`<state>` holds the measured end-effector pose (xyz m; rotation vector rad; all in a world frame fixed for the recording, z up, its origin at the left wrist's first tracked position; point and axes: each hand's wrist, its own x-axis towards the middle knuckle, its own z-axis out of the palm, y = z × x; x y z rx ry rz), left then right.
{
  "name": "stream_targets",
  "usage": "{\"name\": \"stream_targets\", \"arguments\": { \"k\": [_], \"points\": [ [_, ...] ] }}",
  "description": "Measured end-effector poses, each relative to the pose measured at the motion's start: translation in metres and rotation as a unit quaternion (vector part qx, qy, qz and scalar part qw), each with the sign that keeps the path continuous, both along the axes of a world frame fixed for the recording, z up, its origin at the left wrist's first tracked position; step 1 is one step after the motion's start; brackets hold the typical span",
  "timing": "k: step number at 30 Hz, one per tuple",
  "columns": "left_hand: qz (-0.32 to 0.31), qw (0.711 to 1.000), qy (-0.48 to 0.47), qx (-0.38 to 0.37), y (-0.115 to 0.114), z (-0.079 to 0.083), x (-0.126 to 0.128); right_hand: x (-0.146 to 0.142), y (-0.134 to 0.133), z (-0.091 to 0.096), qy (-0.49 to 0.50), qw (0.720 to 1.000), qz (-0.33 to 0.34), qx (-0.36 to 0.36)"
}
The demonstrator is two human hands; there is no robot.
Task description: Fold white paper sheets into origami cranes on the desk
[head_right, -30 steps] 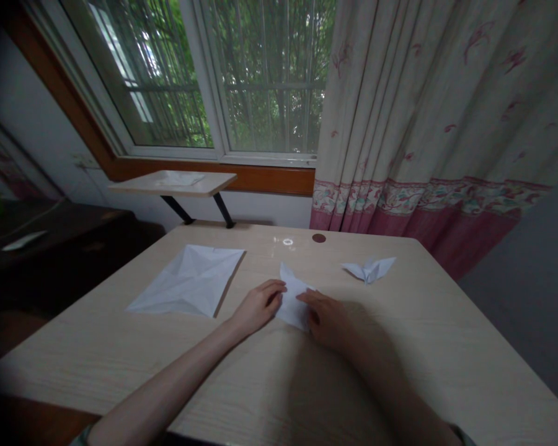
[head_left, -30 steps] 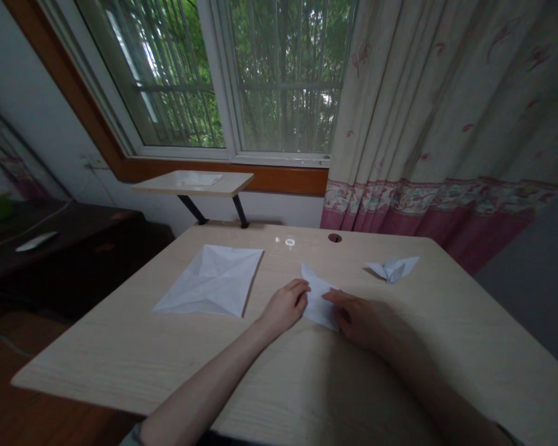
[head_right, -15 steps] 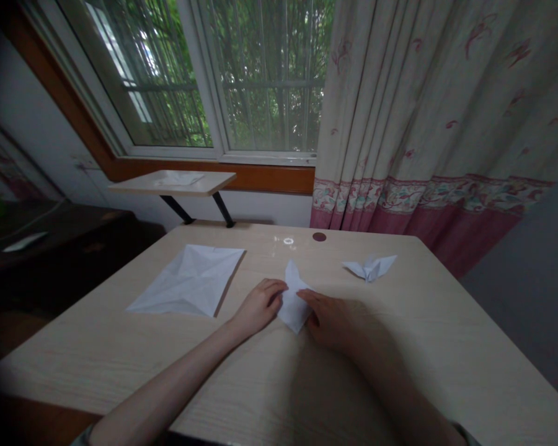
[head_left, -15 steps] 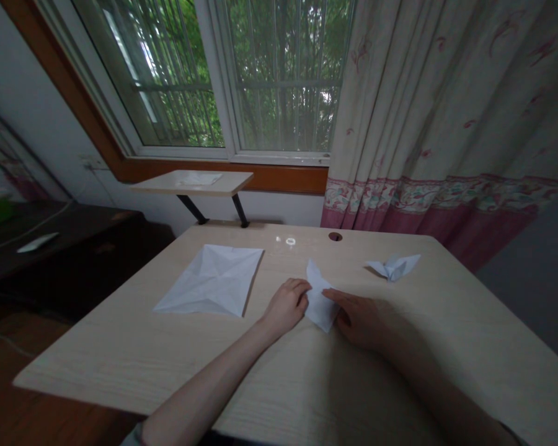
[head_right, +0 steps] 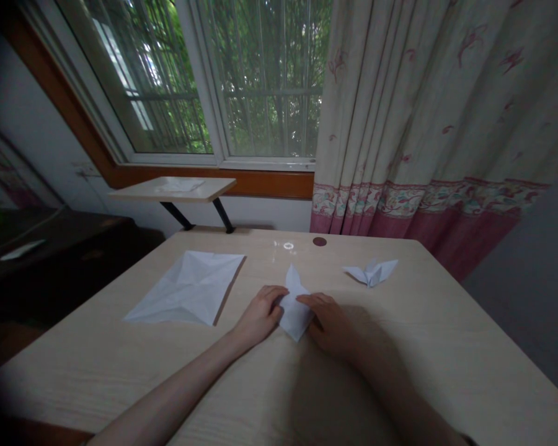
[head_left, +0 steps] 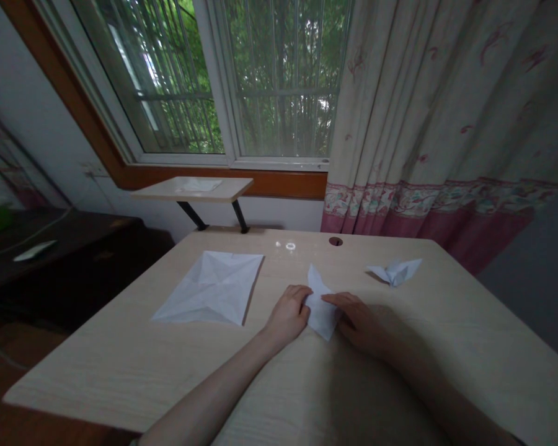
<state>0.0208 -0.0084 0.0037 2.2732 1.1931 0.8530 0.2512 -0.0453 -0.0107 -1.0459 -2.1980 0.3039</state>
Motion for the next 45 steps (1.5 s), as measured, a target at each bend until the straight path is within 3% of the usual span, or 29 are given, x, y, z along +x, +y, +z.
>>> {"name": "stream_targets", "arguments": {
  "k": [7, 14, 22, 26, 35, 40, 45],
  "points": [
    [0.006, 0.999, -0.033, -0.033, -0.001, 0.003, -0.001, 0.001, 0.001, -0.004, 0.01, 0.999, 0.013, -0.028],
    [-0.025, 0.999, 0.007, -0.041, -0.002, 0.004, -0.003, 0.002, 0.001, 0.0, -0.002, 0.999, 0.023, -0.049],
    [-0.063, 0.997, 0.017, -0.043, -0.003, 0.004, -0.005, 0.001, -0.001, 0.005, 0.004, 1.0, 0.019, -0.024],
    [-0.062, 0.997, 0.015, -0.04, -0.002, 0.004, -0.005, 0.001, -0.001, 0.008, -0.008, 1.0, -0.004, -0.019],
    [-0.038, 0.997, -0.001, -0.064, -0.005, 0.013, -0.003, 0.003, 0.004, -0.001, 0.025, 0.998, 0.026, -0.047],
    [-0.039, 0.997, -0.019, -0.069, -0.003, 0.013, -0.003, 0.003, 0.005, -0.005, 0.049, 0.998, 0.003, -0.048],
    [-0.016, 0.998, -0.032, -0.055, -0.003, 0.011, 0.0, 0.002, 0.004, 0.002, 0.064, 0.995, -0.042, -0.055]
  ]
}}
